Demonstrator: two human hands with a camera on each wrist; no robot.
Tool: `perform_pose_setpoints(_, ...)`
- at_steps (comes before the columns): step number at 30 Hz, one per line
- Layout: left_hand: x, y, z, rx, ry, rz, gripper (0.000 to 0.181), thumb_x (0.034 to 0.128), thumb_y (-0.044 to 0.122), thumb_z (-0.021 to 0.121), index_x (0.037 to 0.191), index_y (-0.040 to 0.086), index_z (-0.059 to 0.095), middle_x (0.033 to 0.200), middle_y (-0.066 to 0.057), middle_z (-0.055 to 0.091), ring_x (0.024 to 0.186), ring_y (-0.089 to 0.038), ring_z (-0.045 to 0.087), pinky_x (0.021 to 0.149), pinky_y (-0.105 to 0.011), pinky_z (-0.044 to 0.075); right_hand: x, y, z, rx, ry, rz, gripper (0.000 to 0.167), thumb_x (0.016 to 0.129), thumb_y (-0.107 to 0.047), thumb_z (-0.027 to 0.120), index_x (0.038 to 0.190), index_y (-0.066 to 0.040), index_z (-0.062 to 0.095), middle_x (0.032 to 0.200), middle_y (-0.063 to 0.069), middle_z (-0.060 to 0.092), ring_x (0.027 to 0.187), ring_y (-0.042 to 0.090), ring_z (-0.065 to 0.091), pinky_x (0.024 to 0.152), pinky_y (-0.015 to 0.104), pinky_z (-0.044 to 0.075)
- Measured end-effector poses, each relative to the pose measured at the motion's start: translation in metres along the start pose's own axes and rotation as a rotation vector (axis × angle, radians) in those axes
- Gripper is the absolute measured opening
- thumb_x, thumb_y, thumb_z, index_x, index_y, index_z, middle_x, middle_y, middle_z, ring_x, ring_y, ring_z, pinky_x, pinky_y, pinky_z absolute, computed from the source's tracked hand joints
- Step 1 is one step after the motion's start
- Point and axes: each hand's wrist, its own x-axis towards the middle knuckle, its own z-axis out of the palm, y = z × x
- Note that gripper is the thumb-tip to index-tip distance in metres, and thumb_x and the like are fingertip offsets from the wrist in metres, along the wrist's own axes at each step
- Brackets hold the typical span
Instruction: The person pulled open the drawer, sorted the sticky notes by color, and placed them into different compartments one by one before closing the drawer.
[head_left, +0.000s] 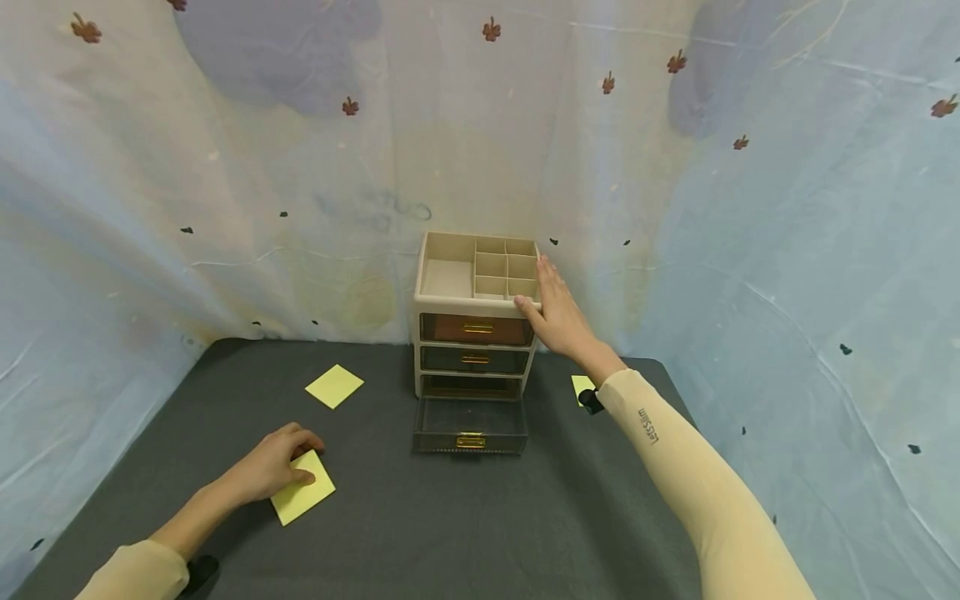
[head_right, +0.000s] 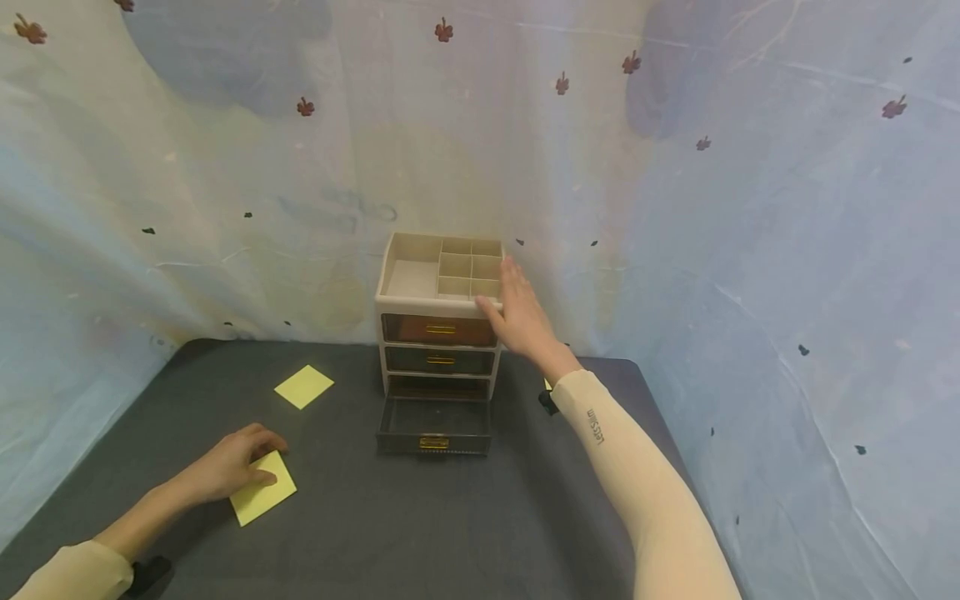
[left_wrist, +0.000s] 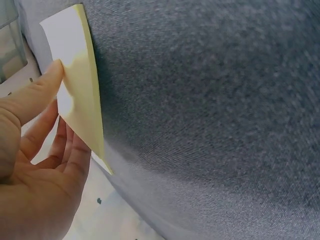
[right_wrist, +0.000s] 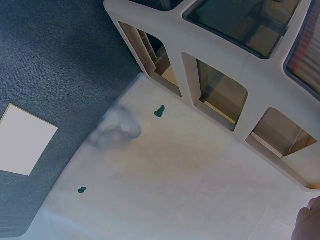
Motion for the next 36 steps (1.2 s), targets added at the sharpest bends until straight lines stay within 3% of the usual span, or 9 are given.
perform_pose_setpoints(11,-0.005,0.004,-0.007,-0.008,0.065,0.041,0.022,0.0897,0.0,0.078,0.111,0.002,0.074,0.103,-0.002,0.07,0.089,-0.018,0.066,0.072,-0.033,0.057,-0.001,-0.001,-0.001,0.001,0.01,-0.008,0.083,0.112,-0.051,0.038,0.166,-0.002,-0.002,0.174,0.017,-0.001,0.16,0.036,0.003,0.13,0.05,0.008)
perform_pose_setpoints(21,-0.008,0.008,-0.011,-0.043,0.095,0.035,0.017,0.0932,-0.002,0.073,0.109,0.004,0.075,0.101,0.0,0.072,0.089,-0.019,0.068,0.072,-0.032,0.058,-0.002,-0.002,0.0,0.002,0.009,-0.004,0.083,0.111,-0.052,0.037,0.166,-0.002,-0.001,0.174,0.017,0.0,0.161,0.035,0.003,0.13,0.05,0.009)
perform_pose_setpoints(36,-0.013,0.017,-0.017,-0.158,0.103,-0.03,0.014,0.0965,0.002,0.071,0.108,0.009,0.076,0.1,0.002,0.073,0.086,-0.012,0.066,0.068,-0.027,0.055,-0.002,-0.003,-0.002,0.001,0.007,-0.002,0.084,0.111,-0.052,0.037,0.166,-0.002,-0.002,0.174,0.017,-0.001,0.161,0.034,0.002,0.13,0.051,0.009)
